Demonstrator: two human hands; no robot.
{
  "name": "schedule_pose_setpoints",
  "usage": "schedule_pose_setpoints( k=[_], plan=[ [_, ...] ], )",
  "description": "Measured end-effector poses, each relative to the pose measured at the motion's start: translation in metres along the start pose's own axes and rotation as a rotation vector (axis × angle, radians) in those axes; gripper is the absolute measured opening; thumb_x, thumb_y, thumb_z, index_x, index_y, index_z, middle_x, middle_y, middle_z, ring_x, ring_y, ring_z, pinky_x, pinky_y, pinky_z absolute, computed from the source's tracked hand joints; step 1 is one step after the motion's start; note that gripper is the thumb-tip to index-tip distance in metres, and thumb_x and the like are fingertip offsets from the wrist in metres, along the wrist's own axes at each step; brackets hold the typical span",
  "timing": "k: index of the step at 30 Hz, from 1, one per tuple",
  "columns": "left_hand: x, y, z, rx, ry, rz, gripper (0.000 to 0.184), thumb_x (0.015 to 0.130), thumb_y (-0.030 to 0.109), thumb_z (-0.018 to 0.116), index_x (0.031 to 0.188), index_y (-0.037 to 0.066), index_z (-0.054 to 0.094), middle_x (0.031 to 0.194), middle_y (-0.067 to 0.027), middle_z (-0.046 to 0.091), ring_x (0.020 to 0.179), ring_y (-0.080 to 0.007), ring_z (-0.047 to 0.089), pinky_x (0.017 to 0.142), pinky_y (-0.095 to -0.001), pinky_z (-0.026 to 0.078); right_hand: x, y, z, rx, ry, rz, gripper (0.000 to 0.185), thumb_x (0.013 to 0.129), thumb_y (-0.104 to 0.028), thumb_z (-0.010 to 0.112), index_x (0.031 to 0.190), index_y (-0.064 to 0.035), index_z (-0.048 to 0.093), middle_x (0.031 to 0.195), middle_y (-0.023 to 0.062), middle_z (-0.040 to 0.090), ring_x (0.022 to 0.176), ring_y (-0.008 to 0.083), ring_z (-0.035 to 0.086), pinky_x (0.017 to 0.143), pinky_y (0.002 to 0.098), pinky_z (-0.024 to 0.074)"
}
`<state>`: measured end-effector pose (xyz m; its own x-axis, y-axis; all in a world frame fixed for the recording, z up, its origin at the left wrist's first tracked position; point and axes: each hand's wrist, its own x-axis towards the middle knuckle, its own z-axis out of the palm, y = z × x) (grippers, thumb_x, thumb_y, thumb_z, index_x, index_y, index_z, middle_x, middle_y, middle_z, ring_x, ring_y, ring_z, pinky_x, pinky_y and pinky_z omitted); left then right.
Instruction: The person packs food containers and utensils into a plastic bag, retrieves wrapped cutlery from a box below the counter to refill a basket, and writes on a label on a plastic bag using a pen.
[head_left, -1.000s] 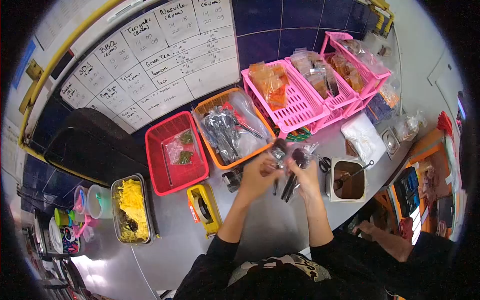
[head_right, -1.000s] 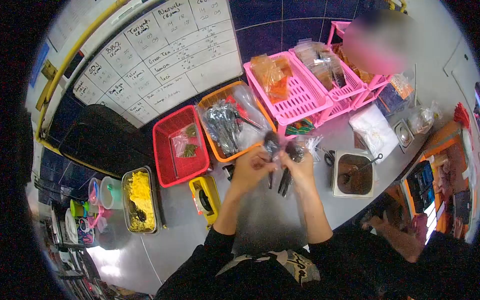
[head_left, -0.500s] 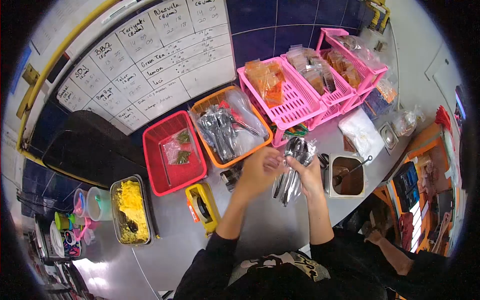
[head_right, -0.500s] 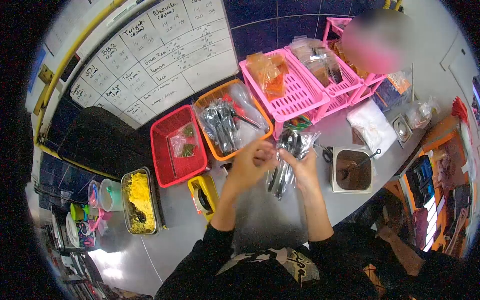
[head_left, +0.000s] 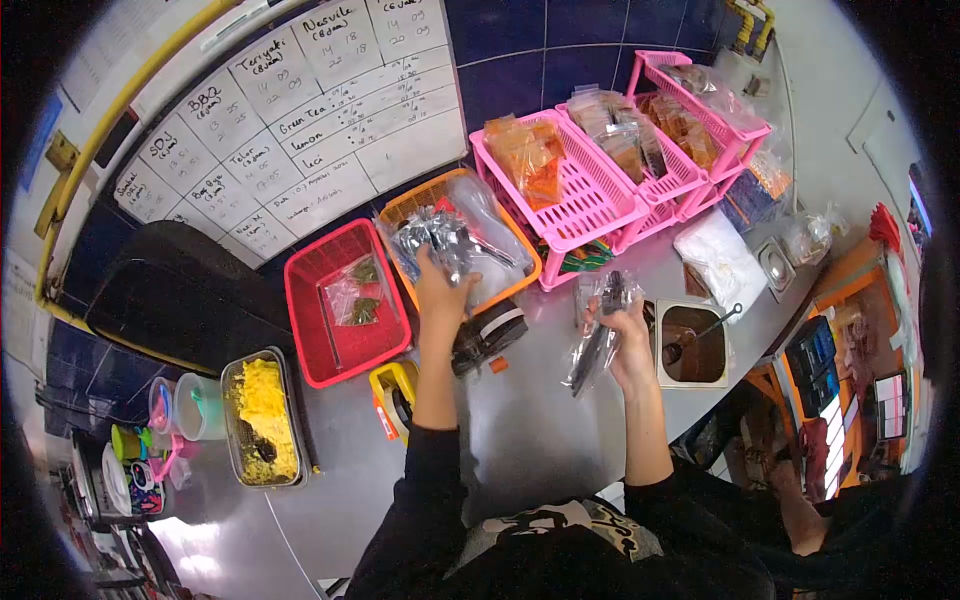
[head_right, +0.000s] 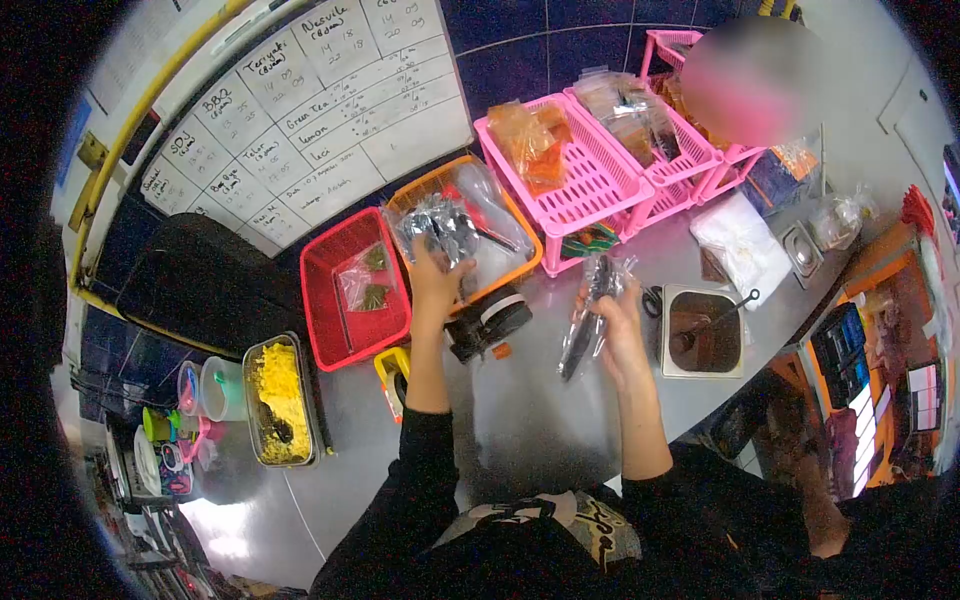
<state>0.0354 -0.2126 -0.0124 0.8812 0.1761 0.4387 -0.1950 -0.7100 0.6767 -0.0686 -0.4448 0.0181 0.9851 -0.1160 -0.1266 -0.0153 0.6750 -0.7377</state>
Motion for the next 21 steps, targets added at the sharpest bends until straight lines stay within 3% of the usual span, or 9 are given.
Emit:
schedule_pose_setpoints(
  k=[2, 4, 5, 6, 8, 12, 16, 18, 21],
  plan=[
    [0.011, 0.000, 0.004, 0.338, 0.305, 0.294, 0.044, 0.071, 0.014, 0.072, 0.105, -0.003, 0.050, 0.091, -0.0166, 0.061, 0.076, -0.0201, 0.061, 0.066, -0.0293, 0.048, -0.002, 0.001, 0.009, -0.126, -0.023, -0.016, 0.053, 0.078, 0.007, 0.049, 0.121, -0.0074, 0.022, 0.095, 0.0169, 0.054, 0.083, 0.0249, 0.057, 0.074, 0.0372, 0.0486],
    [0.001, 0.029, -0.009, 0.012, 0.100, 0.328, 0.045, 0.073, 0.020, 0.070, 0.108, -0.002, 0.050, 0.098, -0.0176, 0.059, 0.084, -0.0237, 0.060, 0.072, -0.0312, 0.048, -0.005, -0.001, 0.017, -0.264, -0.069, -0.002, 0.054, 0.079, 0.010, 0.048, 0.123, -0.0049, 0.023, 0.107, 0.0221, 0.055, 0.095, 0.0291, 0.058, 0.081, 0.0395, 0.0483],
    [-0.010, 0.052, -0.020, -0.221, -0.179, 0.125, 0.042, 0.074, 0.021, 0.070, 0.106, -0.001, 0.052, 0.097, -0.0153, 0.060, 0.083, -0.0223, 0.060, 0.071, -0.0302, 0.048, -0.004, 0.002, 0.017, -0.263, -0.063, 0.004, 0.054, 0.079, 0.010, 0.048, 0.123, -0.0049, 0.023, 0.107, 0.0221, 0.055, 0.095, 0.0291, 0.058, 0.081, 0.0395, 0.0483],
    [-0.025, 0.071, -0.025, -0.453, -0.457, -0.088, 0.040, 0.075, 0.021, 0.069, 0.105, 0.001, 0.053, 0.096, -0.0131, 0.061, 0.081, -0.0209, 0.060, 0.070, -0.0291, 0.048, -0.002, 0.005, 0.016, -0.266, -0.060, 0.011, 0.052, 0.078, 0.009, 0.052, 0.122, -0.0034, 0.027, 0.104, 0.0195, 0.057, 0.093, 0.0267, 0.059, 0.081, 0.0373, 0.0484],
    [-0.051, 0.076, -0.013, -0.624, -0.622, -0.016, 0.034, 0.073, 0.017, 0.071, 0.100, 0.002, 0.056, 0.090, -0.0084, 0.061, 0.079, -0.0149, 0.060, 0.068, -0.0258, 0.048, 0.002, 0.014, 0.012, -0.345, 0.020, -0.088, 0.046, 0.074, 0.008, 0.062, 0.114, -0.0004, 0.042, 0.098, 0.0118, 0.060, 0.089, 0.0188, 0.060, 0.080, 0.0316, 0.0482],
    [-0.077, 0.077, -0.003, -0.820, -0.608, -0.157, 0.035, 0.069, 0.012, 0.073, 0.098, 0.002, 0.056, 0.077, -0.0066, 0.061, 0.064, -0.0132, 0.059, 0.057, -0.0242, 0.046, 0.002, 0.015, 0.017, -0.350, 0.008, -0.100, 0.044, 0.070, 0.006, 0.067, 0.109, -0.0018, 0.048, 0.096, 0.0083, 0.060, 0.085, 0.0143, 0.059, 0.079, 0.0289, 0.0476],
    [-0.069, 0.062, -0.013, -0.708, -0.591, -0.197, 0.039, 0.068, 0.009, 0.075, 0.100, 0.000, 0.055, 0.080, -0.0049, 0.061, 0.068, -0.0093, 0.058, 0.059, -0.0234, 0.047, 0.006, 0.019, 0.004, -0.618, 0.142, -0.249, 0.044, 0.066, -0.005, 0.076, 0.102, -0.0024, 0.051, 0.081, 0.0028, 0.056, 0.065, 0.0107, 0.056, 0.048, 0.0248, 0.0471],
    [-0.051, 0.053, -0.022, -0.466, -0.330, -0.237, 0.048, 0.066, 0.008, 0.075, 0.108, 0.001, 0.052, 0.078, -0.0061, 0.061, 0.063, -0.0117, 0.059, 0.056, -0.0240, 0.048, 0.002, 0.010, 0.002, -0.543, 0.249, -0.108, 0.028, 0.074, -0.013, 0.071, 0.093, -0.0039, 0.053, 0.067, 0.0015, 0.054, 0.052, 0.0094, 0.051, 0.041, 0.0246, 0.0428],
    [-0.011, 0.023, -0.021, -0.342, -0.247, -0.349, 0.064, 0.064, 0.009, 0.075, 0.121, 0.002, 0.044, 0.096, -0.0144, 0.059, 0.084, -0.0205, 0.061, 0.067, -0.0294, 0.049, -0.002, 0.003, -0.003, -0.442, 0.312, -0.065, 0.019, 0.080, -0.020, 0.065, 0.080, -0.0061, 0.051, 0.059, 0.0010, 0.049, 0.046, 0.0099, 0.047, 0.038, 0.0242, 0.0382]
  ],
)
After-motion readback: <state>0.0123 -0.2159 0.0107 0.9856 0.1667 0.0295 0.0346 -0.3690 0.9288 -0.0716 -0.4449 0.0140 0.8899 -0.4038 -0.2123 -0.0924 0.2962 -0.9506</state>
